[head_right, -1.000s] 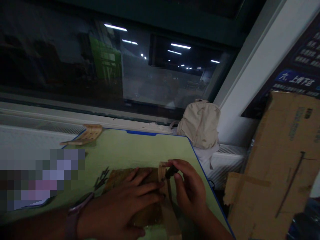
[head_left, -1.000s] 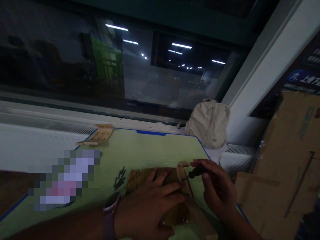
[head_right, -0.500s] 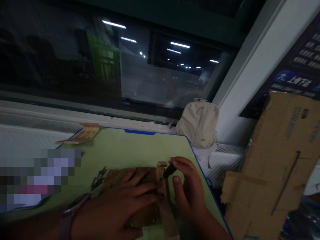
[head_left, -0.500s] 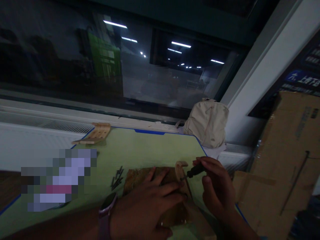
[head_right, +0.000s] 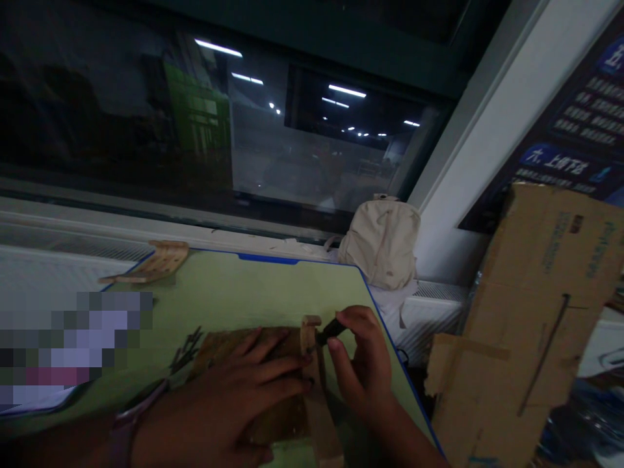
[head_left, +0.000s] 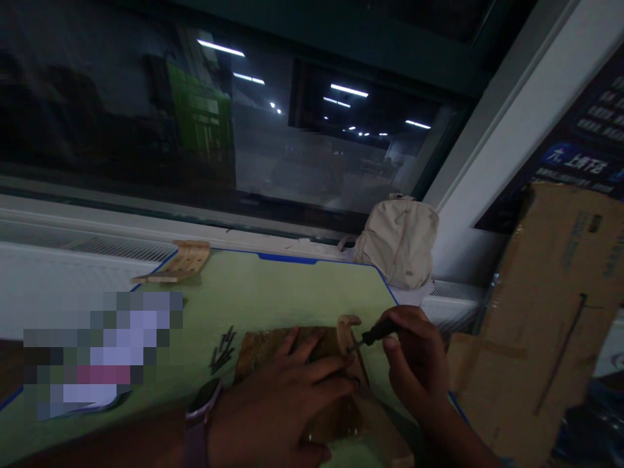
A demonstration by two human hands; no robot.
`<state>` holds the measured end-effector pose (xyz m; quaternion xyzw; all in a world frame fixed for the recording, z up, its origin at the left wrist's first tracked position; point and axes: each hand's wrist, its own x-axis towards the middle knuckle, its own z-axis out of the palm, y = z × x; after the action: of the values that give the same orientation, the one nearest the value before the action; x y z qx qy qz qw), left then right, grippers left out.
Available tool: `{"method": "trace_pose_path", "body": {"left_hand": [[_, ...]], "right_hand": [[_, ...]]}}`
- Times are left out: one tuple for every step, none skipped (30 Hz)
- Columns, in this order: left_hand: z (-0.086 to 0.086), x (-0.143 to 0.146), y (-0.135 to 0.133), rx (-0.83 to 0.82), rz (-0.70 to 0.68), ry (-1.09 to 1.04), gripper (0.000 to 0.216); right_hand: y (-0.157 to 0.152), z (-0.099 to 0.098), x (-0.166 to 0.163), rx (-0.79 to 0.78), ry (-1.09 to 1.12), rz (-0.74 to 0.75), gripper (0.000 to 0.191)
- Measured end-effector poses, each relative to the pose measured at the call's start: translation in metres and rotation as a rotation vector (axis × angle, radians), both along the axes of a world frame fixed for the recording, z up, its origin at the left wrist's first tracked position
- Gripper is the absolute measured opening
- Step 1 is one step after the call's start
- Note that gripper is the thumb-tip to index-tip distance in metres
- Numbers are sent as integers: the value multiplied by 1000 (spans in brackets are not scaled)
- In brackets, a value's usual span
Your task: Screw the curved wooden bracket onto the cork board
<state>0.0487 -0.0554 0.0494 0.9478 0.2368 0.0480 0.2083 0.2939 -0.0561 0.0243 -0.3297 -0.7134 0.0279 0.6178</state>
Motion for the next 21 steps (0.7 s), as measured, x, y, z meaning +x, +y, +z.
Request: {"method": "trace_pose_path", "body": {"left_hand": [[1, 0, 0, -3, 0, 3, 84], [2, 0, -1, -6, 1, -1, 84], [2, 0, -1, -6, 3, -8, 83], [2, -1, -1, -6, 7, -17, 82], [1, -1, -1, -7, 6, -26, 81], [1, -1, -1, -8, 9, -32, 80], [1, -1, -1, -13, 9, -34, 80], [1, -2, 0, -18, 10, -31, 81], [1, -2, 0, -25, 9, -26, 82], [1, -1, 0, -31, 8, -22, 82], [0, -1, 0, -36, 9, -19, 83], [0, -1, 0, -42, 4, -17, 83], [-1, -1, 0, -43, 2, -18, 85], [-1, -1, 0, -46, 1, -19, 85], [-2, -2, 0, -47, -3, -23, 85], [-3, -2, 0, -44, -2, -31, 84], [-4, -2, 0, -41, -1, -39, 83], [-4, -2, 0, -36, 1, -47, 82], [-5, -2, 0, -32, 5, -50, 81], [-5, -2, -1, -28, 8, -49, 80], [-5, -2, -1, -27, 12, -44, 80]], "right_hand": [[-1, -1, -1, -13, 9, 9, 28], [-2, -1, -2, -29, 22, 26, 28], [-3, -1, -4, -42, 38, 49, 29], [-4, -1, -7, -54, 53, 74, 30], [-4, 0, -9, -64, 69, 95, 30], [-4, 1, -10, -71, 84, 111, 30], [-4, 2, -12, -72, 101, 119, 30], [-3, 3, -12, -70, 115, 119, 30], [-2, 4, -12, -62, 125, 111, 32], [-1, 5, -11, -46, 128, 96, 34], [0, 6, -10, -20, 121, 75, 36], [1, 6, -9, 7, 101, 55, 37], [2, 5, -7, 30, 73, 40, 36], [2, 5, -5, 46, 43, 29, 32], [2, 4, -4, 48, 13, 24, 28], [1, 2, -2, 37, -13, 24, 26], [0, 1, -1, 17, -35, 27, 26], [-2, 0, 0, -5, -55, 30, 29], [-3, -1, 1, -25, -75, 33, 33], [-4, -2, 0, -43, -94, 39, 36], [-5, -2, 0, -53, -105, 46, 38]]}}
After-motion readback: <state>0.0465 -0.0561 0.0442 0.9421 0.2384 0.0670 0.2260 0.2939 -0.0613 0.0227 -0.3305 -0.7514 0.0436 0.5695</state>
